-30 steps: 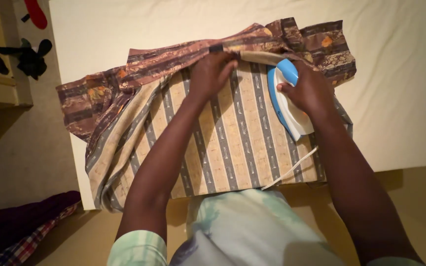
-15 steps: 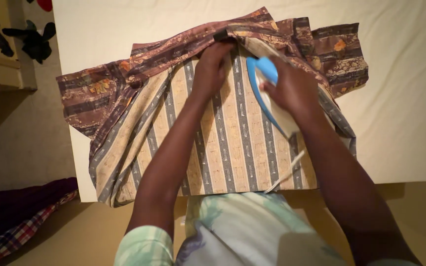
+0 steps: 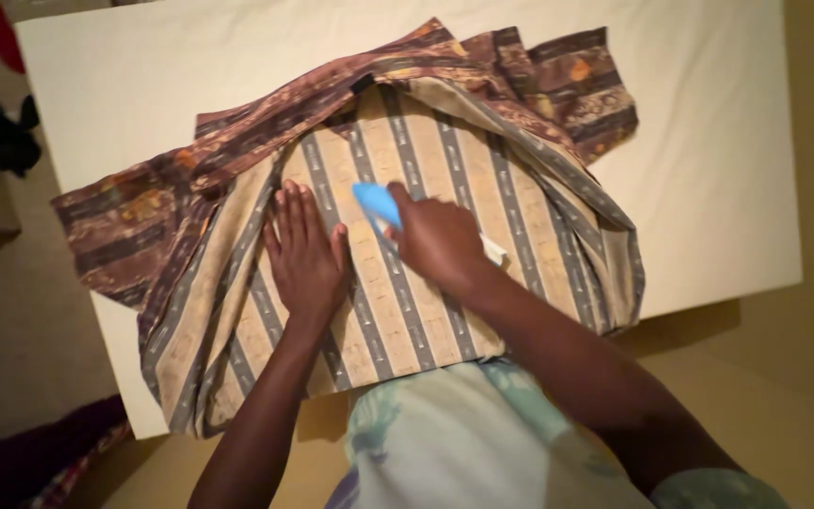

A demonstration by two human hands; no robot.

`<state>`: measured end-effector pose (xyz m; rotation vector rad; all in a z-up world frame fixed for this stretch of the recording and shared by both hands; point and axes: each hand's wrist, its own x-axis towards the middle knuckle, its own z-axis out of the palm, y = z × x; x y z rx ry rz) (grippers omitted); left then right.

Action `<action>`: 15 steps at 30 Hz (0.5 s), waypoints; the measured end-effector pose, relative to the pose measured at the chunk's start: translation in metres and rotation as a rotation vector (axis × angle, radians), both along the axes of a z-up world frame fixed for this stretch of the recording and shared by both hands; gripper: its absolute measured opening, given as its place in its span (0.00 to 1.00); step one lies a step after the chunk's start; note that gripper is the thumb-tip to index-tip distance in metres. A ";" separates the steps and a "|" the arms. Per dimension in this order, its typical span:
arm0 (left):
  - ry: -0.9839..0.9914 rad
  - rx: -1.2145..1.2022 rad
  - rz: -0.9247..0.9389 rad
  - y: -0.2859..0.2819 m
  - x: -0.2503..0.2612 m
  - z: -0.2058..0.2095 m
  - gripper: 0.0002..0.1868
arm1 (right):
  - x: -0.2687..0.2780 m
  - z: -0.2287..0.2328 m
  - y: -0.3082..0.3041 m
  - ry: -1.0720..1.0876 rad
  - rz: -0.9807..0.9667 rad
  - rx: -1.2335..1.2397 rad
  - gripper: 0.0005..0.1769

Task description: Ironing and folding a long-sleeved patterned shirt on a white table.

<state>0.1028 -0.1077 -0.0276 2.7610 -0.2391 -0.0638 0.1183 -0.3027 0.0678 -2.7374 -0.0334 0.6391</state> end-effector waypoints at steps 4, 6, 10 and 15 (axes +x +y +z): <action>0.000 0.025 -0.037 -0.010 0.007 -0.002 0.39 | 0.021 -0.005 -0.041 0.067 -0.298 0.138 0.32; 0.069 0.157 -0.097 -0.015 0.013 -0.010 0.41 | 0.029 -0.008 -0.067 0.112 -0.556 0.269 0.42; 0.200 0.294 -0.190 -0.045 0.026 0.009 0.43 | -0.001 -0.021 -0.125 0.098 -0.638 0.140 0.40; 0.170 0.239 -0.346 -0.089 0.020 0.001 0.41 | -0.094 -0.048 -0.179 -0.068 -0.606 -0.072 0.46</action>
